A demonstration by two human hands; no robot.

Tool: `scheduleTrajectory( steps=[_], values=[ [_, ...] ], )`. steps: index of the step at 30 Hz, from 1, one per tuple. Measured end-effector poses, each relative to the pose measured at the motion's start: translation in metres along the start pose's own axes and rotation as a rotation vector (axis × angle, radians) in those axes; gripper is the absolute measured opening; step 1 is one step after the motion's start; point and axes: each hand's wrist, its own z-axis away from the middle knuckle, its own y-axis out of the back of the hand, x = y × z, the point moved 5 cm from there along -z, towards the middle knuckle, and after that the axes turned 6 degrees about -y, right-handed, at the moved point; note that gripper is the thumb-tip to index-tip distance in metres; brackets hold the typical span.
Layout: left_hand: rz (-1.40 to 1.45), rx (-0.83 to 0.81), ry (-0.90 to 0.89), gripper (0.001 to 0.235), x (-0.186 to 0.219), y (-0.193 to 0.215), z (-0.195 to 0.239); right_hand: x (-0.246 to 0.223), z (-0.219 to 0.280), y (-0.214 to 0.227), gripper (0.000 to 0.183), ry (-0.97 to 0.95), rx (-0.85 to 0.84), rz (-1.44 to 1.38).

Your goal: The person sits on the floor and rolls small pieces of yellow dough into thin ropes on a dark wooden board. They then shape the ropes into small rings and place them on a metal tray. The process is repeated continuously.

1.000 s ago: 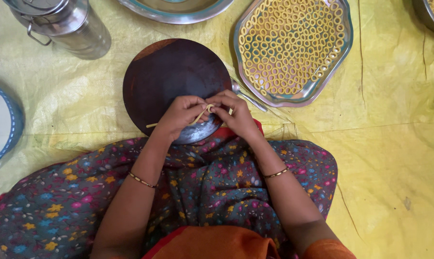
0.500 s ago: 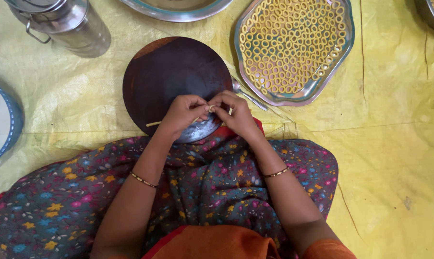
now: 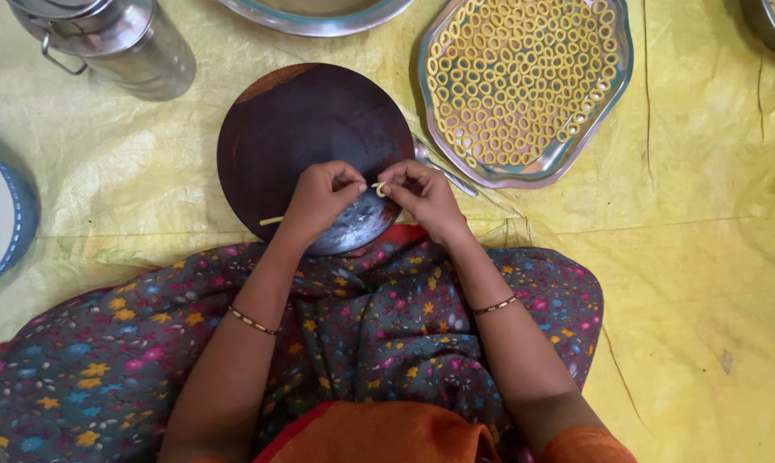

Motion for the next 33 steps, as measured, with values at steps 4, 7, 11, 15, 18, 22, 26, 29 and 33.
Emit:
scheduleTrajectory(
  steps=[4, 7, 11, 15, 18, 22, 26, 29, 33],
  values=[
    [-0.354, 0.159, -0.286, 0.024, 0.027, 0.005, 0.004, -0.002, -0.001, 0.001, 0.027, 0.022, 0.032, -0.038],
    [-0.597, 0.293, -0.461, 0.031, 0.049, 0.004, 0.012, -0.009, -0.001, 0.0, 0.038, 0.032, 0.027, -0.093],
    [-0.277, 0.148, -0.272, 0.024, 0.046, -0.004, 0.008, -0.016, 0.0, -0.002, 0.04, 0.025, 0.015, -0.128],
    [-0.194, 0.12, -0.273, 0.021, 0.046, -0.009, 0.008, -0.018, 0.002, -0.003, 0.038, 0.014, -0.027, -0.16],
    [-0.208, 0.152, -0.246, 0.013, 0.043, -0.007, 0.01, -0.018, 0.002, -0.004, 0.037, 0.034, -0.037, -0.147],
    [-0.109, 0.189, -0.254, 0.012, 0.04, -0.006, 0.015, -0.018, 0.001, -0.002, 0.035, 0.096, 0.001, -0.079],
    [0.039, 0.163, -0.167, 0.012, 0.031, -0.011, 0.021, -0.02, 0.001, -0.004, 0.031, 0.129, -0.026, -0.063],
    [0.23, 0.106, -0.062, 0.013, 0.022, -0.016, 0.028, -0.022, 0.004, -0.008, 0.028, 0.154, -0.058, -0.069],
    [0.466, -0.046, 0.11, 0.016, 0.015, -0.019, 0.037, -0.026, 0.009, -0.011, 0.026, 0.134, -0.068, -0.071]
  ],
)
